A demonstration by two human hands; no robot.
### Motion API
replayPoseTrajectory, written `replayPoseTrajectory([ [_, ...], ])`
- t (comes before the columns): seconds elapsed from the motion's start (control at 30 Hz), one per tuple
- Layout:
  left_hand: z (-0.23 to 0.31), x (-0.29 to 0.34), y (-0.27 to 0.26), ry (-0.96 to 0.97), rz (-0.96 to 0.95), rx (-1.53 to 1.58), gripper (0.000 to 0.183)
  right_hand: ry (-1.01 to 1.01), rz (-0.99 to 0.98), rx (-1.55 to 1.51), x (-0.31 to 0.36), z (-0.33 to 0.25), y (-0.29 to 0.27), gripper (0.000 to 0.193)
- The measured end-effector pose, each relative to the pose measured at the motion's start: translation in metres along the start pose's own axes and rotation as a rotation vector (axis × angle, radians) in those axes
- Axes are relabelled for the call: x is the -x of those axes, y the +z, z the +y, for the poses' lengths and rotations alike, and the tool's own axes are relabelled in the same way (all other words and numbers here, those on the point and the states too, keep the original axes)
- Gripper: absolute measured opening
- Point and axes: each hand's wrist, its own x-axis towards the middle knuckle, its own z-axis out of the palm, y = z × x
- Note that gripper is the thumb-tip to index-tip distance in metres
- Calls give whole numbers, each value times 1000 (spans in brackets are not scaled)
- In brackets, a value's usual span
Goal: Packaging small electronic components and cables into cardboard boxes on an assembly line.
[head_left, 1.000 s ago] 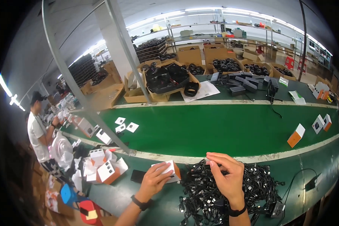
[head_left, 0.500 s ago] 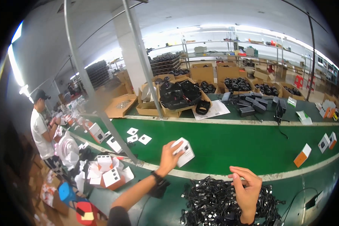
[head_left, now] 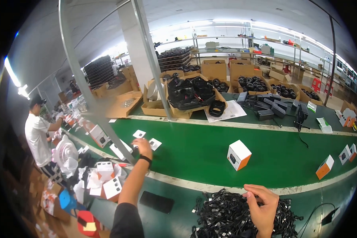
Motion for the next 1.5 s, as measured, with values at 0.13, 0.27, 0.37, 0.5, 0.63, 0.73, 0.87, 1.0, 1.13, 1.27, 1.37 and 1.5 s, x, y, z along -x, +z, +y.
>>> replayPoseTrajectory([
  [0.13, -4, -15, 36, -79, -362, -156, 46, -84, 12, 122, 2, -21, -10, 19],
  [0.27, 8, -22, 41, -104, -436, -59, 53, 14, 32, 67, 7, -9, -8, 19],
  [0.37, 2, -22, 39, -107, -209, -269, 28, -51, -24, 152, 10, -10, -7, 21],
  [0.5, -4, -23, -8, -50, -10, 4, 15, 69, -115, 159, 13, -24, -14, 24],
  [0.63, -40, -15, -40, 132, 340, 102, 17, -84, -150, 158, 11, -10, -5, 23],
  [0.73, -70, 4, -69, 283, 552, 441, 7, -39, -324, 261, 7, -1, -2, 25],
  [0.87, -112, 41, -140, 405, 461, 658, 29, -162, -485, 566, 17, 35, 18, 30],
  [1.0, -125, 104, -203, 646, 416, 984, 47, -111, -662, 697, 32, 70, 47, 36],
  [1.13, -122, 169, -225, 910, 341, 1027, 51, -140, -691, 848, 43, 65, 68, 39],
  [1.27, -105, 192, -227, 1133, 285, 941, 50, -163, -707, 817, 46, 70, 67, 37],
  [1.37, -87, 183, -213, 1250, 368, 1143, 40, -127, -736, 757, 41, 62, 64, 35],
  [1.5, -74, 139, -212, 1117, -172, 1762, 40, -112, -711, 739, 37, 66, 57, 37],
])
